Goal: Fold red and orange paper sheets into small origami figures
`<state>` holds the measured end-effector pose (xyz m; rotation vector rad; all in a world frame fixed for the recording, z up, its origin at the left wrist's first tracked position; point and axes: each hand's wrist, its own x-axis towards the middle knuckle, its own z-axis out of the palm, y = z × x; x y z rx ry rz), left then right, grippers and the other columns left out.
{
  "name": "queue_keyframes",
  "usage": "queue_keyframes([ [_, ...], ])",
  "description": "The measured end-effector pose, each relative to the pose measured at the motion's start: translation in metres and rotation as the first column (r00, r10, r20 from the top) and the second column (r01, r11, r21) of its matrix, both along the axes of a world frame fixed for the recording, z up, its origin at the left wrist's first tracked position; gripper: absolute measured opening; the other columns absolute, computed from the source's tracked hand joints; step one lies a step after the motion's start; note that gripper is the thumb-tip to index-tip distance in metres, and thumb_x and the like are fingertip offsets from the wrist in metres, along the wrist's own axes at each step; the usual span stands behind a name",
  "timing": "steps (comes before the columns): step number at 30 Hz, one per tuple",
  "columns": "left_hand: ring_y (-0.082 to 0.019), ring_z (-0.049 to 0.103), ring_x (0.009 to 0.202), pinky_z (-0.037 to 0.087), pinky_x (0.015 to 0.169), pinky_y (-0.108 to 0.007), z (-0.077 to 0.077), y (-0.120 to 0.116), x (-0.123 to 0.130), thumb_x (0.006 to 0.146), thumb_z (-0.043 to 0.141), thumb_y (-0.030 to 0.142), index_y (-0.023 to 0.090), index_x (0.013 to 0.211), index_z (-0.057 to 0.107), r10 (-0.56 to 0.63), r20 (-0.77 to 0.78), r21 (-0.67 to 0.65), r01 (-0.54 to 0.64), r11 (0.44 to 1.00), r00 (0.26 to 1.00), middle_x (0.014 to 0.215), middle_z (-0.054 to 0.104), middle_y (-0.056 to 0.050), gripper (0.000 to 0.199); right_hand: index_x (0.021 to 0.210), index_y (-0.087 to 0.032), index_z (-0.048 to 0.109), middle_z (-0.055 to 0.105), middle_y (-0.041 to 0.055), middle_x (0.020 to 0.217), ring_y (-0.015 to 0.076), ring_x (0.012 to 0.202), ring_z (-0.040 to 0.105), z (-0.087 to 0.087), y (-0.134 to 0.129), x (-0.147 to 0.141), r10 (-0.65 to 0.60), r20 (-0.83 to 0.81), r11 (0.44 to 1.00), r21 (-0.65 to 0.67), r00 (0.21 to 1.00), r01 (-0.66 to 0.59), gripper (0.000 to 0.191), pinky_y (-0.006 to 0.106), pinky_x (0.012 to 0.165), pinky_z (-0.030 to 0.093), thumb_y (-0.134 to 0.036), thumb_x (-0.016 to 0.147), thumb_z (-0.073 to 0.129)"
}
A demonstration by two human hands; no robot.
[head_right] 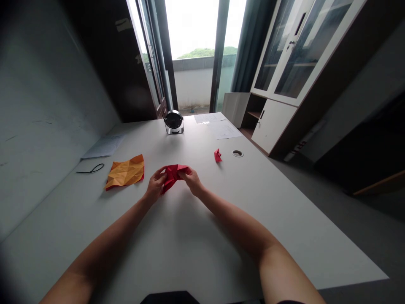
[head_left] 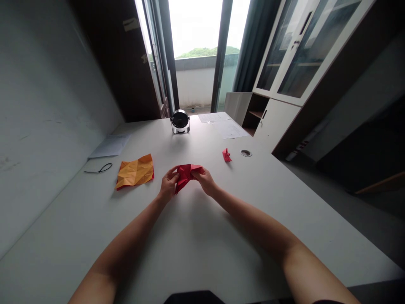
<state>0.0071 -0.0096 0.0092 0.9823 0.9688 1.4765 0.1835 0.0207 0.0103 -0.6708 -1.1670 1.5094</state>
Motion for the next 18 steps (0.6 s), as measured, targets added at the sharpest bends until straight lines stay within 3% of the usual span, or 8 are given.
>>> queue_keyframes([
  [4,-0.019,0.068,0.087,0.056,0.085,-0.037,-0.0009,0.0005,-0.0030,0.077,0.078,0.042,0.019,0.133,0.058,-0.003,0.005,0.018,0.002,1.000,1.000,0.102,0.072,-0.008,0.063,0.102,-0.019,0.068,0.069,0.0049,0.097,0.0172,0.085,0.062,-0.0013,-0.0041,-0.0034,0.033,0.062,0.999,0.017,0.998,-0.034,0.036,0.029,0.072,0.051,-0.043,0.076,0.077],
  [10,-0.018,0.068,0.085,0.055,0.083,-0.035,-0.0055,0.0043,-0.0059,0.077,0.077,0.043,0.020,0.138,0.053,-0.045,0.021,-0.013,0.045,0.999,0.999,0.098,0.071,-0.007,0.070,0.098,-0.019,0.068,0.068,0.0050,0.092,0.0168,0.080,0.061,-0.0007,-0.0033,-0.0027,0.045,0.030,0.999,-0.019,0.999,-0.044,0.035,0.029,0.069,0.051,-0.050,0.082,0.069],
  [15,-0.015,0.066,0.079,0.054,0.080,-0.032,-0.0069,0.0028,-0.0036,0.080,0.075,0.043,0.021,0.144,0.045,-0.047,-0.028,0.000,0.047,0.999,0.999,0.087,0.069,-0.002,0.074,0.085,-0.018,0.065,0.064,0.0025,0.078,0.0161,0.071,0.057,-0.0024,-0.0026,-0.0028,-0.024,0.133,0.996,0.089,0.991,0.012,0.023,0.029,0.066,0.049,-0.039,0.078,0.071],
  [18,-0.014,0.064,0.076,0.053,0.079,-0.029,-0.0076,0.0011,0.0001,0.083,0.071,0.043,0.020,0.146,0.043,-0.060,-0.094,-0.006,0.060,0.998,0.994,0.084,0.068,-0.001,0.073,0.089,-0.020,0.063,0.065,0.0032,0.084,0.0190,0.076,0.059,-0.0029,-0.0033,-0.0044,-0.076,0.141,0.990,0.128,0.987,0.058,0.024,0.031,0.068,0.050,-0.036,0.075,0.073],
])
